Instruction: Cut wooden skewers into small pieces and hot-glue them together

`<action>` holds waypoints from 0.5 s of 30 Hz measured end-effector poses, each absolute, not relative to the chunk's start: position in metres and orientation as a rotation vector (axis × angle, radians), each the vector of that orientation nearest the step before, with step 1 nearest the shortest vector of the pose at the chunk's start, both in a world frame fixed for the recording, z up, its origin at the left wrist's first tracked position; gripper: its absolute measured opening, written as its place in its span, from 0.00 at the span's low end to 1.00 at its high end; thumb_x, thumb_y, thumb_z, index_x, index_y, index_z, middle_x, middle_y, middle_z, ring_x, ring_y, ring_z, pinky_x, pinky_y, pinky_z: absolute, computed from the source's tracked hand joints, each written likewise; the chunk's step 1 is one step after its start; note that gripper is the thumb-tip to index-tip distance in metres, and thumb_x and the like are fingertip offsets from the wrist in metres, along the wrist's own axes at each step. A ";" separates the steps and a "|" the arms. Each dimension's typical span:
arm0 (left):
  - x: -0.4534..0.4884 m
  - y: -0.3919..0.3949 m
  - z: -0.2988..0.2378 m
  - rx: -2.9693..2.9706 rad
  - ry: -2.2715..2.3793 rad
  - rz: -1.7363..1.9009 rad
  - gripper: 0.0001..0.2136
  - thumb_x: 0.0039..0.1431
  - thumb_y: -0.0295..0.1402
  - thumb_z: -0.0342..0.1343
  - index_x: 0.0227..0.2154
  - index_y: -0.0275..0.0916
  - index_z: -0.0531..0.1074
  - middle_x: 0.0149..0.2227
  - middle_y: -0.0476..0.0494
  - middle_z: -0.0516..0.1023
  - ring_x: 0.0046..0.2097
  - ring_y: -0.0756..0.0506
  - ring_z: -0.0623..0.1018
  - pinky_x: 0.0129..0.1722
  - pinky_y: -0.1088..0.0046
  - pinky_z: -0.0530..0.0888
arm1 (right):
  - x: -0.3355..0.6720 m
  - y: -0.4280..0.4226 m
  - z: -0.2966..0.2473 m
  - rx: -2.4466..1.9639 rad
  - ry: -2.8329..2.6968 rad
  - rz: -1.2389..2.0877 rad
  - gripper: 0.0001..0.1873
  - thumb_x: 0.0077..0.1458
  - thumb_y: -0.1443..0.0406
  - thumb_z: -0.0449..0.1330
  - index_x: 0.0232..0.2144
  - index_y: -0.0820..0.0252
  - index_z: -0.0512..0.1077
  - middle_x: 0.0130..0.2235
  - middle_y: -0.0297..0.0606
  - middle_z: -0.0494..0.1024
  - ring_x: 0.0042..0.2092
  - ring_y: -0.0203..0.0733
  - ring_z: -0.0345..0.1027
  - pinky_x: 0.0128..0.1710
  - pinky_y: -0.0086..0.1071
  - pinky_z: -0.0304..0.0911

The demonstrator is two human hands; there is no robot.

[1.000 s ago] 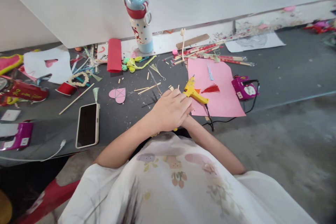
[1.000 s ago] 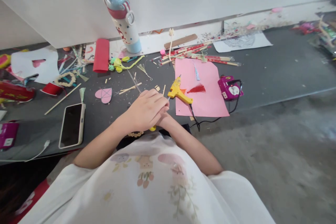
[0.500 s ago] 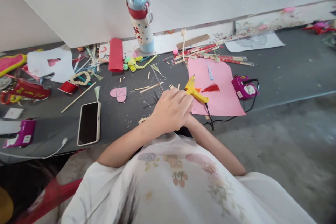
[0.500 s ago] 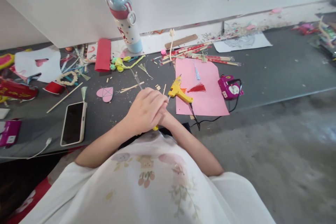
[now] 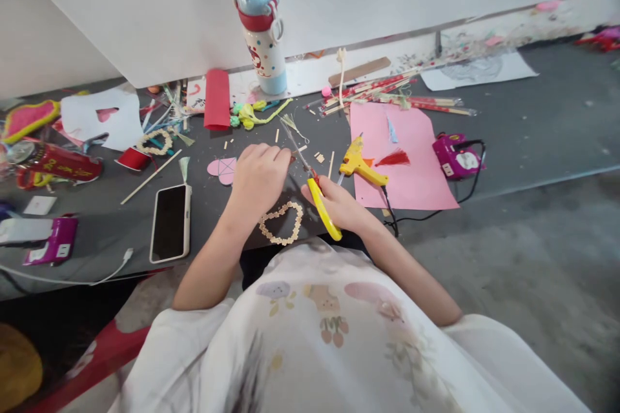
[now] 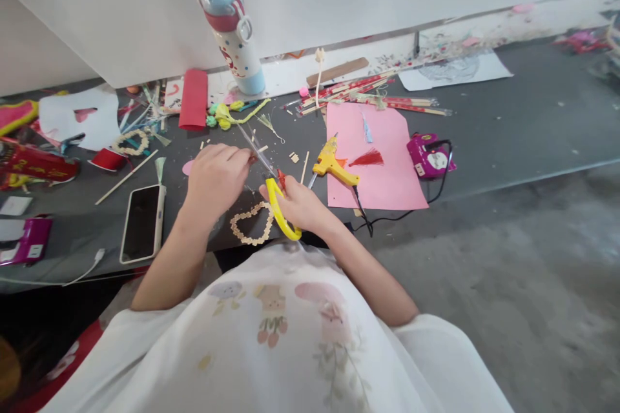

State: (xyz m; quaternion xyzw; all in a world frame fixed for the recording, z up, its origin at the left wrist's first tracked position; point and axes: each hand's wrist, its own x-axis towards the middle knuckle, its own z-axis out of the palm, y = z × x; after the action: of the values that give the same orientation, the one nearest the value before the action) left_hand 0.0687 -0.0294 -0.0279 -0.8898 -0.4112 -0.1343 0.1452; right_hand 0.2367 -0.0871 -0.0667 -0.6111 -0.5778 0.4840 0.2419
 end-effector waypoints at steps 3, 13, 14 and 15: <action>0.066 -0.031 -0.027 -2.550 -1.168 -0.325 0.11 0.62 0.28 0.45 0.33 0.36 0.73 0.25 0.44 0.73 0.30 0.44 0.72 0.30 0.67 0.64 | 0.240 -0.089 -0.063 -1.691 -1.674 1.276 0.24 0.54 0.43 0.49 0.30 0.58 0.57 0.31 0.34 0.70 0.32 0.38 0.63 0.31 0.30 0.56; 0.050 -0.035 -0.021 -2.788 -1.191 -0.425 0.12 0.61 0.28 0.46 0.37 0.37 0.75 0.30 0.44 0.78 0.35 0.45 0.77 0.31 0.71 0.68 | 0.239 -0.097 -0.064 -1.631 -1.884 1.244 0.20 0.54 0.49 0.53 0.33 0.56 0.51 0.33 0.37 0.72 0.34 0.43 0.67 0.32 0.31 0.57; 0.047 -0.035 -0.019 -2.821 -1.188 -0.416 0.12 0.61 0.27 0.46 0.37 0.37 0.75 0.32 0.43 0.79 0.36 0.45 0.77 0.32 0.71 0.69 | 0.239 -0.098 -0.064 -1.627 -1.890 1.238 0.20 0.54 0.49 0.53 0.33 0.56 0.51 0.33 0.38 0.72 0.34 0.43 0.68 0.32 0.32 0.58; 0.046 -0.035 -0.018 -2.846 -1.187 -0.408 0.12 0.60 0.27 0.46 0.37 0.37 0.75 0.33 0.43 0.79 0.37 0.44 0.77 0.33 0.71 0.69 | 0.238 -0.098 -0.064 -1.624 -1.892 1.234 0.20 0.54 0.49 0.53 0.33 0.56 0.51 0.33 0.38 0.72 0.34 0.44 0.68 0.32 0.32 0.58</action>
State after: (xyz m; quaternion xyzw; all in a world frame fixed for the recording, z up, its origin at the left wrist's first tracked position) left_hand 0.0456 -0.0347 -0.0178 -0.9148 -0.3817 -0.1312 0.0155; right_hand 0.2383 -0.0982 -0.0638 -0.5744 -0.6691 0.4364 0.1787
